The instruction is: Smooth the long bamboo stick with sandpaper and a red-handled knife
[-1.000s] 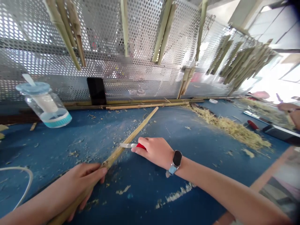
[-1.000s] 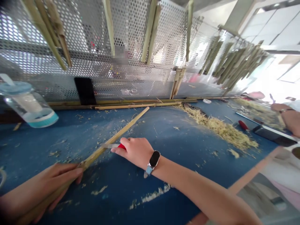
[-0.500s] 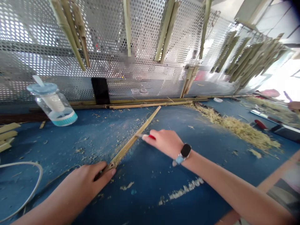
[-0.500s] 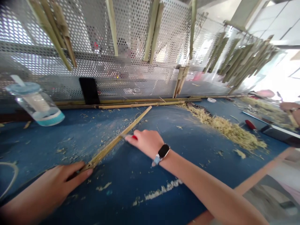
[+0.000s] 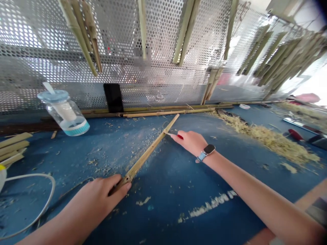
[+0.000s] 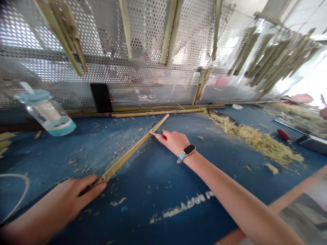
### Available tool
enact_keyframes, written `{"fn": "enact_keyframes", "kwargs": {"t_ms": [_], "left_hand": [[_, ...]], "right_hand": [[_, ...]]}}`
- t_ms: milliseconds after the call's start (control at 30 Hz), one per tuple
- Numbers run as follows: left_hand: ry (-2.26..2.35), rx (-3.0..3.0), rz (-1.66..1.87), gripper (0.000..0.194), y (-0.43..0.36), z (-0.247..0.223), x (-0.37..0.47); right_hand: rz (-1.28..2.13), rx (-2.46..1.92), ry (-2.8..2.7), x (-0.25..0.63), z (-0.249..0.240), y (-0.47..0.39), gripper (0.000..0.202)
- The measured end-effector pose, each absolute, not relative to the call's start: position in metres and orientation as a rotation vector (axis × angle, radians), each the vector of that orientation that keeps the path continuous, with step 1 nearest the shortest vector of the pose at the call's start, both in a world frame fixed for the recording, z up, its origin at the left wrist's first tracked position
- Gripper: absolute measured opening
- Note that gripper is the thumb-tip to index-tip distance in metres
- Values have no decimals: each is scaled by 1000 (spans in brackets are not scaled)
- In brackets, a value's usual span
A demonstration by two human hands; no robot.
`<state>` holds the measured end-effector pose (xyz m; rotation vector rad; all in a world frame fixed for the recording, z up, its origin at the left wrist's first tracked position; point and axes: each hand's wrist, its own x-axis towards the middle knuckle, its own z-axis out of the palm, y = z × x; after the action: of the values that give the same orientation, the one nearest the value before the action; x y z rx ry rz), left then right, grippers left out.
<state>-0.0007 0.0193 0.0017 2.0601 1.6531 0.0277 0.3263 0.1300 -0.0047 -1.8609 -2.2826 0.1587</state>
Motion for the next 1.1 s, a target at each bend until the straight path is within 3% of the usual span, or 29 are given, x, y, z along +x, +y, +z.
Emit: {"fn": "enact_keyframes", "kwargs": {"t_ms": [233, 433, 533, 733, 933, 1100], "left_hand": [[1718, 1979, -51, 48, 20, 3, 2], [1700, 1950, -94, 48, 18, 6, 3], [1718, 1970, -102, 47, 18, 6, 2], [1720, 1991, -129, 48, 18, 7, 4], [1724, 2016, -132, 46, 18, 6, 4], [1739, 2030, -80, 42, 17, 5, 4]], "right_hand": [[369, -1530, -2474, 289, -4, 86, 56], [202, -1885, -2254, 336, 1, 134, 59], [164, -1780, -2352, 331, 2, 135, 60], [516, -1507, -2444, 293, -6, 104, 63], [94, -1886, -2250, 333, 0, 142, 59], [194, -1750, -2414, 307, 6, 107, 62]]}}
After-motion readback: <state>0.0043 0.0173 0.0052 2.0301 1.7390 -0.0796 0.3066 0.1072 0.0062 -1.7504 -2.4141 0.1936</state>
